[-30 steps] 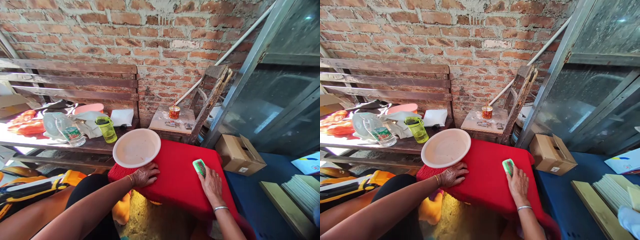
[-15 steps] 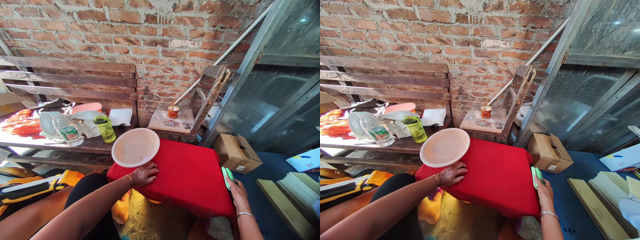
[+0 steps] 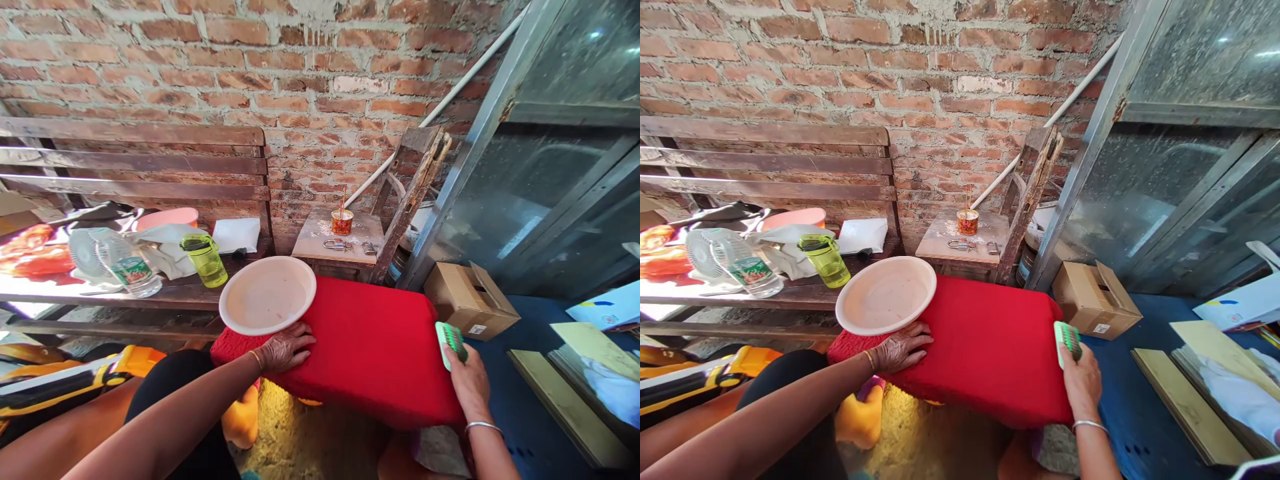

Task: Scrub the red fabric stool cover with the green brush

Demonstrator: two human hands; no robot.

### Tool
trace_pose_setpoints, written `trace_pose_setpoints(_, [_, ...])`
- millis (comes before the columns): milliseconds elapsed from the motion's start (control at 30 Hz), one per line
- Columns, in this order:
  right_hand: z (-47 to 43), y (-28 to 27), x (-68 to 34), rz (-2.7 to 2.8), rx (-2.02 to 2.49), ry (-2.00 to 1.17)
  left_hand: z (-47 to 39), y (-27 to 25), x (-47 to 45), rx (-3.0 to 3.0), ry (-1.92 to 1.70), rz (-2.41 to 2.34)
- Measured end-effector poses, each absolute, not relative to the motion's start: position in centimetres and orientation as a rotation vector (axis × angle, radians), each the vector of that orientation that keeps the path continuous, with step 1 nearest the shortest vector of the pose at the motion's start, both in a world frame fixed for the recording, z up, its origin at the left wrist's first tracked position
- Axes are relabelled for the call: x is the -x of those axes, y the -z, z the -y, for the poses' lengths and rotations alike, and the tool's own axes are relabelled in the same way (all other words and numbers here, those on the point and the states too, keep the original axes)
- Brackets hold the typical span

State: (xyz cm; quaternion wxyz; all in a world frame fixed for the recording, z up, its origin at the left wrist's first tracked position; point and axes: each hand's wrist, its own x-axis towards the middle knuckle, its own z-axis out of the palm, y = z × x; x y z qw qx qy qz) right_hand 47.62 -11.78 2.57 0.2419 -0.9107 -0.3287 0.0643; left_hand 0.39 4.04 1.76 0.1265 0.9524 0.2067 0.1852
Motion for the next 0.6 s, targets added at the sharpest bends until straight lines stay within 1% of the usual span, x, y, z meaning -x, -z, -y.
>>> trace_pose_setpoints(167, [10.6, -2.7, -39.5, 1.548, 2.33, 0.007, -4.0, -1.9, -0.3, -2.761, -0.538, -0.623])
trace_pose_setpoints(300, [10.5, -3.2, -36.7, 1.716, 2.422, 0.149, -4.0, -1.9, -0.2, -2.769, -0.513, -0.634])
trace_pose_setpoints(400, [11.1, -3.9, -38.9, 1.599, 2.56, 0.227, -4.1, -1.8, -0.2, -2.78, -0.508, -0.631])
trace_pose_setpoints(467, [11.8, -4.3, -41.5, 1.423, 2.648, 0.24, -4.1, -1.8, -0.2, -2.787, -0.513, -0.621])
trace_pose_setpoints(533, [12.4, -4.3, -44.0, 1.179, 2.685, 0.156, -4.2, -1.8, -0.2, -2.786, -0.522, -0.615])
trace_pose_setpoints(600, [12.8, -3.9, -45.8, 0.888, 2.583, -0.075, -4.2, -1.8, -0.1, -2.782, -0.524, -0.619])
